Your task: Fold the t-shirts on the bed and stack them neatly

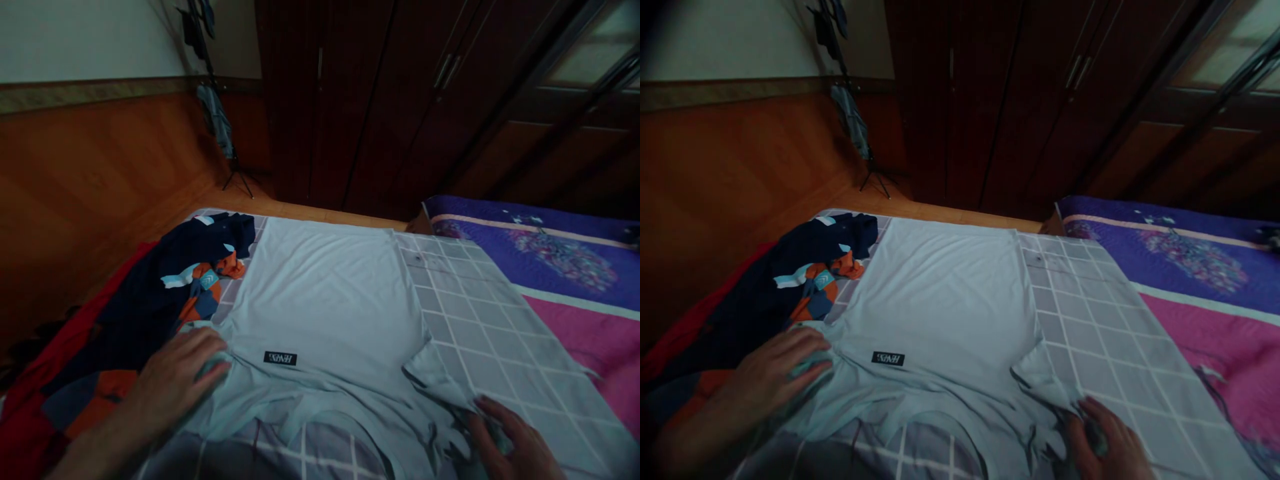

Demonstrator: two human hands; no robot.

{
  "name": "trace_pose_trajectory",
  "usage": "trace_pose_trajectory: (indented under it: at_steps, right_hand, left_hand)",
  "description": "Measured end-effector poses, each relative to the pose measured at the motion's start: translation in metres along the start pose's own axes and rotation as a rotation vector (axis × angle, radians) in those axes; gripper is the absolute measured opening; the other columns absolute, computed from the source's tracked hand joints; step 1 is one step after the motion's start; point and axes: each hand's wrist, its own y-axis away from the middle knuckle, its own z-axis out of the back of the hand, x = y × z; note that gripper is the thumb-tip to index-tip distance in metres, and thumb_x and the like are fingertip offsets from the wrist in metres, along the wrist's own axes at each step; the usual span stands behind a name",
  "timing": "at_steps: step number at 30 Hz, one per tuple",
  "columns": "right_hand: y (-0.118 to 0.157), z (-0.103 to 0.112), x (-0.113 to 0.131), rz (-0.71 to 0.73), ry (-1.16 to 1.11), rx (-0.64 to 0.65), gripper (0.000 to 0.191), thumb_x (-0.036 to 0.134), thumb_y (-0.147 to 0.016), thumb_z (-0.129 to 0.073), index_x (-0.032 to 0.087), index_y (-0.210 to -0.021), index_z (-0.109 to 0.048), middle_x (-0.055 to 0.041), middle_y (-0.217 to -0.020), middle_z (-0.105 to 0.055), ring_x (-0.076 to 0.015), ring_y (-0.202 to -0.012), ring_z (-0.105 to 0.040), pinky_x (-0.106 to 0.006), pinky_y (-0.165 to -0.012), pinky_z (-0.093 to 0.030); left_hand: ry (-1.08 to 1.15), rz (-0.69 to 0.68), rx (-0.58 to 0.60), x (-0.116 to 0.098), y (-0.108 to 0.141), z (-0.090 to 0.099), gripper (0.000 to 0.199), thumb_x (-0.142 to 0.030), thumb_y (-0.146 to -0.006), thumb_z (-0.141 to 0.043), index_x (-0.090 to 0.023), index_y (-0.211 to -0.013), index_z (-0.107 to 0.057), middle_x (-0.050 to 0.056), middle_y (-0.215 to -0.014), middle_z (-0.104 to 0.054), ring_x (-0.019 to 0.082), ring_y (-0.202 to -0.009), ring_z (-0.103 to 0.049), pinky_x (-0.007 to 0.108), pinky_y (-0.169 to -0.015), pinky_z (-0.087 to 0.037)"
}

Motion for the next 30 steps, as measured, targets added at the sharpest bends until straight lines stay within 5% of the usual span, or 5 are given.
trace_pose_trajectory:
  at_steps: [5, 7, 13, 20, 30]
  right_hand:
    - [0.005, 0.008, 0.046, 0.115, 0.035, -0.140, 0.052, 0.055, -0.082, -0.049, 0.015, -0.115, -0.057, -0.0181, -0.113, -0.061, -0.0360, -0.101, -0.058, -0.052, -0.080, -0.050]
    - [0.014, 0.016, 0.065, 0.242, -0.027, -0.134, 0.040, 0.045, -0.084, -0.054, 0.021, -0.115, -0.057, -0.0146, -0.116, -0.060, -0.0324, -0.103, -0.058, -0.049, -0.083, -0.050]
    - [0.049, 0.025, 0.101, 0.628, -0.106, 0.183, 0.035, 0.027, -0.081, -0.060, 0.025, -0.116, -0.060, -0.0088, -0.119, -0.062, -0.0264, -0.109, -0.058, -0.039, -0.084, -0.053]
    - [0.038, 0.013, 0.110, 0.619, -0.140, 0.099, 0.029, 0.010, -0.083, -0.047, 0.020, -0.105, -0.062, -0.0086, -0.099, -0.067, -0.0227, -0.093, -0.061, -0.039, -0.078, -0.053]
    - [0.016, 0.026, 0.124, 0.447, -0.407, 0.025, 0.007, 0.022, -0.089, -0.053, 0.021, -0.088, -0.060, -0.0017, -0.075, -0.064, -0.0152, -0.070, -0.061, -0.026, -0.065, -0.049]
  left_hand:
    - [0.178, -0.368, 0.273, -0.061, 0.019, -0.025, 0.011, -0.022, -0.076, -0.064, -0.023, -0.086, -0.058, 0.000, -0.088, -0.063, 0.017, -0.079, -0.057, 0.025, -0.069, -0.043]
    - [0.143, -0.367, 0.216, -0.069, 0.024, -0.037, 0.016, -0.015, -0.075, -0.059, -0.022, -0.089, -0.058, 0.003, -0.090, -0.063, 0.018, -0.080, -0.057, 0.027, -0.070, -0.043]
    - [0.098, -0.436, -0.019, -0.055, 0.032, -0.052, 0.024, -0.012, -0.084, -0.044, -0.019, -0.103, -0.057, 0.007, -0.094, -0.062, 0.020, -0.083, -0.057, 0.031, -0.072, -0.046]
    - [0.075, -0.405, -0.029, -0.049, 0.020, -0.048, 0.019, -0.022, -0.091, -0.047, -0.019, -0.106, -0.058, 0.008, -0.099, -0.062, 0.019, -0.088, -0.058, 0.030, -0.076, -0.049]
    - [0.135, -0.349, 0.041, -0.035, 0.014, -0.048, 0.021, -0.019, -0.093, -0.042, -0.019, -0.101, -0.062, 0.007, -0.100, -0.064, 0.020, -0.093, -0.058, 0.031, -0.082, -0.047]
